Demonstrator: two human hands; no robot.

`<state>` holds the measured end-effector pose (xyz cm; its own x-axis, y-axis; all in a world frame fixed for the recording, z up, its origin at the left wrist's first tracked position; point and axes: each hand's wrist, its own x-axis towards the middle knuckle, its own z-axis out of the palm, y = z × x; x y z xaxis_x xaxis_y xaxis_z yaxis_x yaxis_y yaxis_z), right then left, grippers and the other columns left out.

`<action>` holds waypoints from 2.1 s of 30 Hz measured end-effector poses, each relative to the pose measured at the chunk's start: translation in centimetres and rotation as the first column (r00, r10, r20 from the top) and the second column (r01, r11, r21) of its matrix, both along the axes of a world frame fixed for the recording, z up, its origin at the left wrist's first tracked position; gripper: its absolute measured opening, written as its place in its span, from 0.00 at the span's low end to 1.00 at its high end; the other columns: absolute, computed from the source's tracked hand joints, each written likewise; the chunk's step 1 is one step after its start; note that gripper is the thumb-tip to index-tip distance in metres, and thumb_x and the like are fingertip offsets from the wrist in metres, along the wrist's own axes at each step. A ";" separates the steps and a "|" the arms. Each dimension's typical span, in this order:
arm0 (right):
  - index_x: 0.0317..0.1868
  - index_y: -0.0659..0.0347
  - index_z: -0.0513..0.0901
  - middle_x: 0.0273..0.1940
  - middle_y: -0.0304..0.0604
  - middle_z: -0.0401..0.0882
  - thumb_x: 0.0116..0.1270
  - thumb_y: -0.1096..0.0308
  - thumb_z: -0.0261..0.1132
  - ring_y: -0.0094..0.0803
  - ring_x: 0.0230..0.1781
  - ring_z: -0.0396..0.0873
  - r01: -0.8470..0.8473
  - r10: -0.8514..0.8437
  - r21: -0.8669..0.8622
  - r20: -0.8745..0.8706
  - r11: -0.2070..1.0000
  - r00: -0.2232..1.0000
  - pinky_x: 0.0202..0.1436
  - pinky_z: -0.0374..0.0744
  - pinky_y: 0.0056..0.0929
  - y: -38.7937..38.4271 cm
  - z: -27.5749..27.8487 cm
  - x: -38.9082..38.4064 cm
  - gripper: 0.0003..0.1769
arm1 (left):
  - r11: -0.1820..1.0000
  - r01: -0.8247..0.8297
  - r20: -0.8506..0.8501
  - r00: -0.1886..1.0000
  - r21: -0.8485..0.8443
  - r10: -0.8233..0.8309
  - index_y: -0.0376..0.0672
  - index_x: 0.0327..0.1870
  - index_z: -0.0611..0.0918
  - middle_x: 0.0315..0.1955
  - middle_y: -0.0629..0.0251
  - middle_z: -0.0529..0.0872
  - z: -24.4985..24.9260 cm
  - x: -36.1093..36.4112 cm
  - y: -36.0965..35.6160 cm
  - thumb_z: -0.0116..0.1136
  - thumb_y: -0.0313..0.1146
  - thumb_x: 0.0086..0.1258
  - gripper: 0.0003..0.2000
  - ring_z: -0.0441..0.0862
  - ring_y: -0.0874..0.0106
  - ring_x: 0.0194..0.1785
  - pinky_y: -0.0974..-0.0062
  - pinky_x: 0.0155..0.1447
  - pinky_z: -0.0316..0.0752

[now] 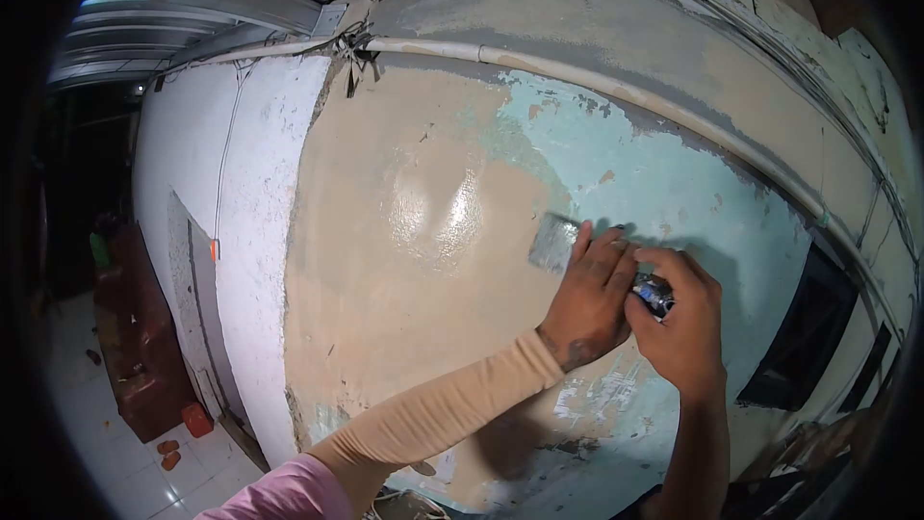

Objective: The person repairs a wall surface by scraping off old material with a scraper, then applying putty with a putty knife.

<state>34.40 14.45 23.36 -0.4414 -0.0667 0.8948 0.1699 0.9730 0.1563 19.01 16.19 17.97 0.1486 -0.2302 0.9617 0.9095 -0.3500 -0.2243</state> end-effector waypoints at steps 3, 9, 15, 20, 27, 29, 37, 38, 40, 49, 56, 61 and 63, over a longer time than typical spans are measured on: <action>0.55 0.66 0.81 0.35 0.46 0.81 0.58 0.79 0.69 0.33 0.33 0.79 -0.030 0.019 -0.124 -0.088 0.992 0.996 0.42 0.78 0.29 0.7 -0.2 0.8 0.22 | 0.987 0.105 -0.152 0.981 -0.120 -0.123 0.32 0.50 0.80 0.43 0.48 0.80 2.9 -0.8 0.6 0.69 0.30 0.51 0.24 0.78 0.49 0.55 0.45 0.72 0.65; 0.60 0.71 0.77 0.42 0.42 0.79 0.68 0.71 0.64 0.27 0.41 0.75 -0.325 0.286 -0.155 -0.230 0.933 0.930 0.50 0.74 0.25 1.9 -0.7 3.2 0.22 | 1.000 0.005 -0.172 0.985 0.011 -0.003 0.41 0.38 0.82 0.31 0.58 0.81 5.3 -2.3 0.2 0.72 0.33 0.56 0.13 0.80 0.58 0.40 0.59 0.53 0.69; 0.60 0.72 0.77 0.48 0.43 0.77 0.71 0.68 0.61 0.28 0.48 0.73 -0.283 0.232 -0.115 -0.331 0.952 0.915 0.56 0.73 0.28 5.9 -3.8 6.1 0.21 | 0.993 -0.087 -0.136 0.988 -0.080 0.076 0.41 0.34 0.82 0.28 0.59 0.83 6.0 -2.3 0.0 0.69 0.32 0.61 0.07 0.80 0.59 0.38 0.60 0.50 0.68; 0.63 0.71 0.77 0.64 0.62 0.73 0.74 0.62 0.63 0.60 0.67 0.72 0.301 -0.209 0.127 -0.473 0.945 0.856 0.71 0.69 0.52 11.8 -5.9 5.2 0.24 | 0.999 -0.049 -0.160 0.986 0.007 0.049 0.42 0.30 0.82 0.27 0.59 0.82 6.2 -3.4 -0.2 0.66 0.31 0.62 0.05 0.80 0.58 0.36 0.57 0.49 0.69; 0.68 0.72 0.74 0.69 0.63 0.68 0.73 0.61 0.63 0.62 0.73 0.65 0.346 -0.224 0.197 -0.462 0.918 0.858 0.74 0.66 0.56 14.2 -7.0 4.3 0.29 | 0.990 -0.133 -0.208 0.971 -0.041 0.122 0.42 0.36 0.84 0.29 0.62 0.83 5.6 -3.8 -0.3 0.71 0.31 0.54 0.10 0.82 0.62 0.38 0.61 0.50 0.69; 0.68 0.72 0.74 0.69 0.64 0.68 0.73 0.61 0.63 0.62 0.73 0.66 0.340 -0.220 0.203 -0.450 0.918 0.865 0.74 0.66 0.56 14.3 -7.4 4.6 0.29 | 0.993 -0.108 -0.177 0.979 -0.045 0.099 0.43 0.36 0.84 0.30 0.62 0.83 5.9 -4.6 -1.0 0.71 0.31 0.54 0.10 0.82 0.62 0.38 0.61 0.50 0.70; 0.68 0.72 0.74 0.68 0.64 0.68 0.73 0.61 0.62 0.62 0.73 0.66 0.362 -0.224 0.229 -0.467 0.904 0.855 0.74 0.66 0.56 14.7 -7.5 4.4 0.29 | 0.983 -0.179 -0.201 0.965 -0.049 0.166 0.43 0.36 0.84 0.29 0.62 0.82 5.9 -5.3 0.0 0.72 0.33 0.45 0.15 0.81 0.60 0.38 0.58 0.49 0.71; 0.68 0.72 0.74 0.68 0.64 0.68 0.73 0.60 0.62 0.63 0.73 0.66 0.370 -0.230 0.233 -0.469 0.899 0.853 0.74 0.66 0.56 14.8 -7.4 4.4 0.29 | 0.984 -0.170 -0.172 0.972 -0.046 0.160 0.43 0.36 0.84 0.29 0.61 0.82 6.1 -6.1 -0.2 0.72 0.34 0.45 0.15 0.81 0.59 0.38 0.58 0.49 0.71; 0.69 0.71 0.73 0.68 0.65 0.68 0.73 0.60 0.62 0.63 0.72 0.66 0.366 -0.234 0.228 -0.454 0.902 0.860 0.74 0.66 0.57 14.7 -7.5 4.5 0.30 | 0.947 -0.307 -0.068 0.951 -0.098 0.301 0.44 0.38 0.85 0.32 0.61 0.86 6.8 -7.9 -1.4 0.74 0.37 0.45 0.17 0.83 0.58 0.41 0.55 0.51 0.72; 0.69 0.71 0.72 0.68 0.64 0.71 0.73 0.59 0.62 0.63 0.72 0.68 0.390 -0.248 0.225 -0.478 0.893 0.843 0.74 0.67 0.58 15.3 -7.6 4.5 0.31 | 0.986 -0.166 -0.205 0.966 -0.030 0.157 0.45 0.36 0.85 0.31 0.63 0.84 5.8 -5.3 0.6 0.73 0.37 0.45 0.16 0.83 0.61 0.40 0.57 0.53 0.73; 0.69 0.72 0.72 0.68 0.66 0.70 0.73 0.58 0.62 0.65 0.72 0.67 0.439 -0.294 0.208 -0.492 0.874 0.819 0.74 0.67 0.57 14.5 -7.7 3.8 0.31 | 0.993 -0.088 -0.258 0.964 -0.081 0.065 0.44 0.35 0.84 0.32 0.60 0.86 5.8 -5.2 -0.5 0.71 0.34 0.49 0.12 0.83 0.59 0.41 0.54 0.55 0.73; 0.69 0.72 0.72 0.68 0.65 0.71 0.73 0.57 0.62 0.64 0.72 0.68 0.375 -0.258 0.193 -0.450 0.907 0.855 0.74 0.67 0.57 14.3 -7.8 4.7 0.32 | 0.996 -0.047 -0.214 0.976 -0.073 0.030 0.44 0.36 0.84 0.29 0.64 0.83 6.2 -5.7 -1.4 0.73 0.34 0.47 0.14 0.82 0.62 0.39 0.61 0.51 0.70; 0.68 0.72 0.72 0.67 0.65 0.71 0.73 0.57 0.62 0.63 0.71 0.69 0.373 -0.257 0.200 -0.440 0.906 0.860 0.74 0.67 0.57 14.2 -8.1 5.1 0.32 | 0.989 -0.119 -0.189 0.977 -0.087 0.101 0.44 0.36 0.84 0.29 0.65 0.83 6.2 -4.9 -0.6 0.73 0.34 0.46 0.15 0.82 0.62 0.39 0.62 0.50 0.70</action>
